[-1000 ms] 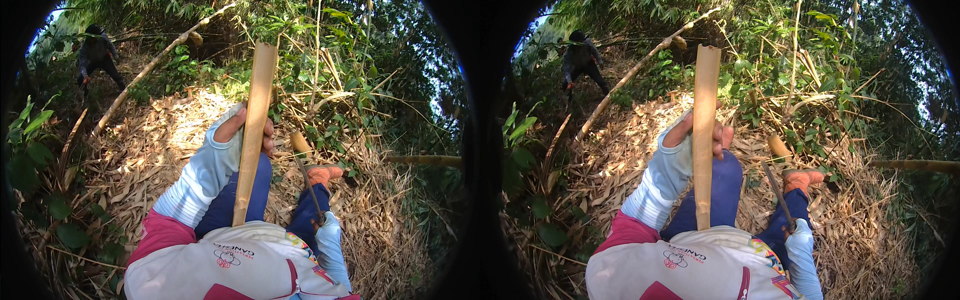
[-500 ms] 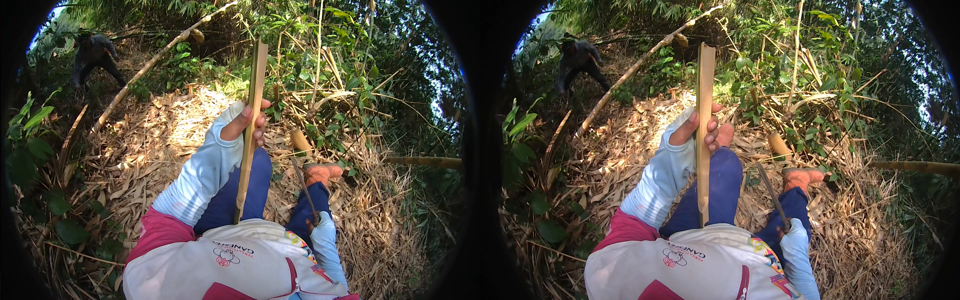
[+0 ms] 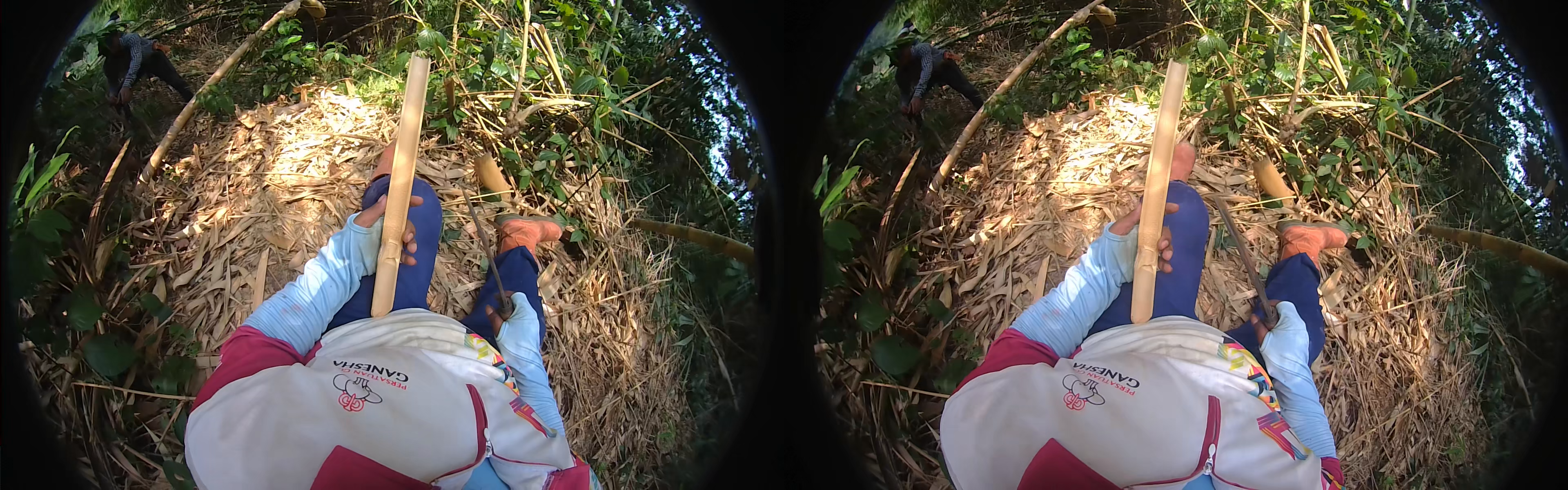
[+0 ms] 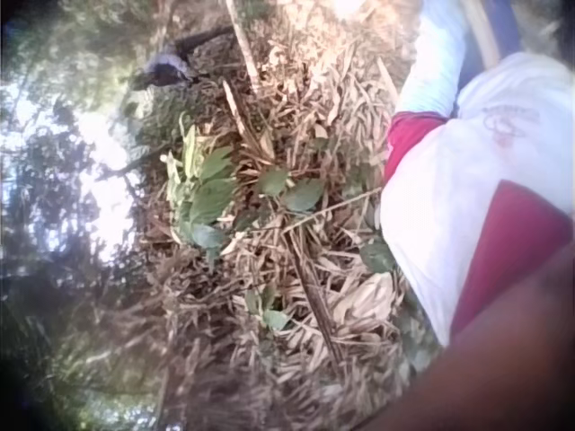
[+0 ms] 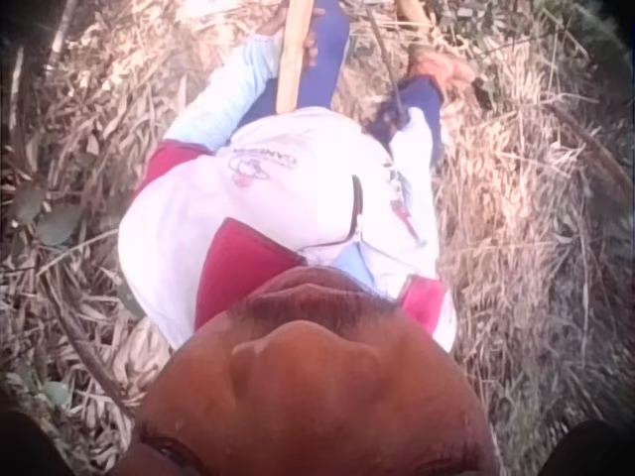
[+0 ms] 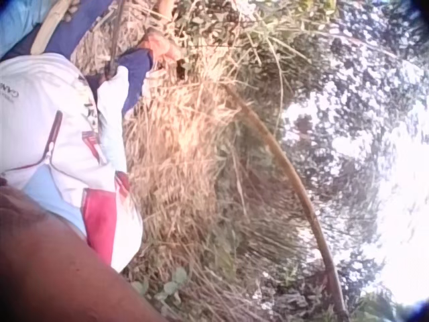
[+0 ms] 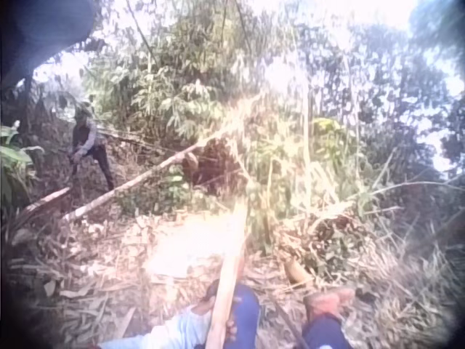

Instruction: The person sits on the ground in a bamboo grove and uses a large machete to split a long bamboo pole into thin strips. They hold the bamboo vertically and repeatedly strike it with the machete to separate the material.

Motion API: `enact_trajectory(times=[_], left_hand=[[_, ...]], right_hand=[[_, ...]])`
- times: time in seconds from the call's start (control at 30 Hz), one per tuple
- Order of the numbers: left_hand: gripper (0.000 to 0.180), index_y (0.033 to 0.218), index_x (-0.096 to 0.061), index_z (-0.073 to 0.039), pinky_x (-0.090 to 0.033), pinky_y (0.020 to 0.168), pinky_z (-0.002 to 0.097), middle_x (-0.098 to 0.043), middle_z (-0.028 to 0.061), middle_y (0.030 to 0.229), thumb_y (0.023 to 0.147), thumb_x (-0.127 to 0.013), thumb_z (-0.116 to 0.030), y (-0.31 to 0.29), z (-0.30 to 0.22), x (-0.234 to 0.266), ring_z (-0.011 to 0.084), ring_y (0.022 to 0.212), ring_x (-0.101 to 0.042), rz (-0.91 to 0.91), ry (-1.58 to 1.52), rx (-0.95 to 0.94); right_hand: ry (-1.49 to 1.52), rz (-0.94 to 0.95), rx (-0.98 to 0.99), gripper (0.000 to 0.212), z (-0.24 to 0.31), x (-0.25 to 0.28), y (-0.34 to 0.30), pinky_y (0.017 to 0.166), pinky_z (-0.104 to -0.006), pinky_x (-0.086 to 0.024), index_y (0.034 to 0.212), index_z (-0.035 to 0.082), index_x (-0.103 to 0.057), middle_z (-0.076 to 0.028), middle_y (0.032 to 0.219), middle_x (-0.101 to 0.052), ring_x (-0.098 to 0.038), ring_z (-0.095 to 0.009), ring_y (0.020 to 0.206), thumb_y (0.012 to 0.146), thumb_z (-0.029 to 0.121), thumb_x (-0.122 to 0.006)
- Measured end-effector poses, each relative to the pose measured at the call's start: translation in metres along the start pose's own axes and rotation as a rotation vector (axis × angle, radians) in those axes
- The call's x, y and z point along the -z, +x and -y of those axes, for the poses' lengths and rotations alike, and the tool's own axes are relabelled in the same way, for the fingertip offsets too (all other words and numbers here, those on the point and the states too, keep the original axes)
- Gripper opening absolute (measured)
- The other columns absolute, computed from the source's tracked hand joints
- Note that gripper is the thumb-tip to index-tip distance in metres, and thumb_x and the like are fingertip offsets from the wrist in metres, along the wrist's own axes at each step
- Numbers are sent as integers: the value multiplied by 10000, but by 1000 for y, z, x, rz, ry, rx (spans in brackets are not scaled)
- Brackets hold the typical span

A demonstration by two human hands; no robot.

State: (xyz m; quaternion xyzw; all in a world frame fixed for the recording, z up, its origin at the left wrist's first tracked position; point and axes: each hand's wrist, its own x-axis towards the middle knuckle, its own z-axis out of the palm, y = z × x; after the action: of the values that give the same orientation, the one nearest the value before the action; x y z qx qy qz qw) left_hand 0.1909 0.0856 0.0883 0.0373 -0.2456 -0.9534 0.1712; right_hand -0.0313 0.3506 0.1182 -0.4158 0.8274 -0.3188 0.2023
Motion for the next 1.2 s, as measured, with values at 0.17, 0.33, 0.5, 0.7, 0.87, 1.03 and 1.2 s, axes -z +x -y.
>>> enact_trajectory(times=[0.17,0.33,0.5,0.7,0.87,1.03,1.2], left_hand=[[675,1508,-270,-125,-589,754,559,-574,158,852,991,-427,-529,0,6,-5,331,793,-657,56,-93,79],[662,1502,-294,-151,-593,722,511,-563,114,887,978,-469,-515,-2,32,-5,277,759,-647,10,-72,249],[537,1389,-415,-168,-445,509,288,-535,45,900,982,-482,-512,2,39,-23,149,633,-530,-87,122,193],[412,1043,-565,-114,-316,395,284,-569,48,760,984,-486,-514,36,28,-56,152,489,-434,-390,189,234],[558,1106,-551,-88,-329,377,318,-609,69,785,996,-345,-595,46,31,-59,193,443,-459,-148,381,237],[532,1096,-539,-78,-362,367,319,-600,63,760,1011,-332,-560,46,38,-80,179,437,-479,-300,383,218],[497,1097,-550,-91,-361,357,299,-590,49,766,1006,-373,-546,45,41,-82,158,449,-480,-114,299,211]], right_hand=[[-43,7,58,308,26,-3,11,693,-341,-508,1063,57,-622,-121,806,-671,-656,-259,727,817,185,-757],[37,-6,137,306,44,-13,21,659,-314,-500,1051,56,-623,-100,759,-643,-624,-206,683,813,177,-772],[95,16,175,294,58,-21,29,643,-316,-499,1016,40,-625,-114,766,-651,-632,-215,673,816,194,-776],[-145,-159,486,268,58,-15,47,634,-348,-513,956,72,-665,-130,771,-643,-660,-302,715,729,113,-802],[-297,-168,609,219,84,12,52,614,-424,-500,831,113,-713,-114,694,-614,-619,-341,713,617,119,-759],[-389,-204,720,257,93,27,51,588,-417,-492,862,122,-709,-83,641,-600,-630,-303,650,607,106,-741],[-396,-152,756,276,89,29,49,576,-419,-492,895,127,-699,-68,643,-610,-639,-289,634,621,105,-727]])
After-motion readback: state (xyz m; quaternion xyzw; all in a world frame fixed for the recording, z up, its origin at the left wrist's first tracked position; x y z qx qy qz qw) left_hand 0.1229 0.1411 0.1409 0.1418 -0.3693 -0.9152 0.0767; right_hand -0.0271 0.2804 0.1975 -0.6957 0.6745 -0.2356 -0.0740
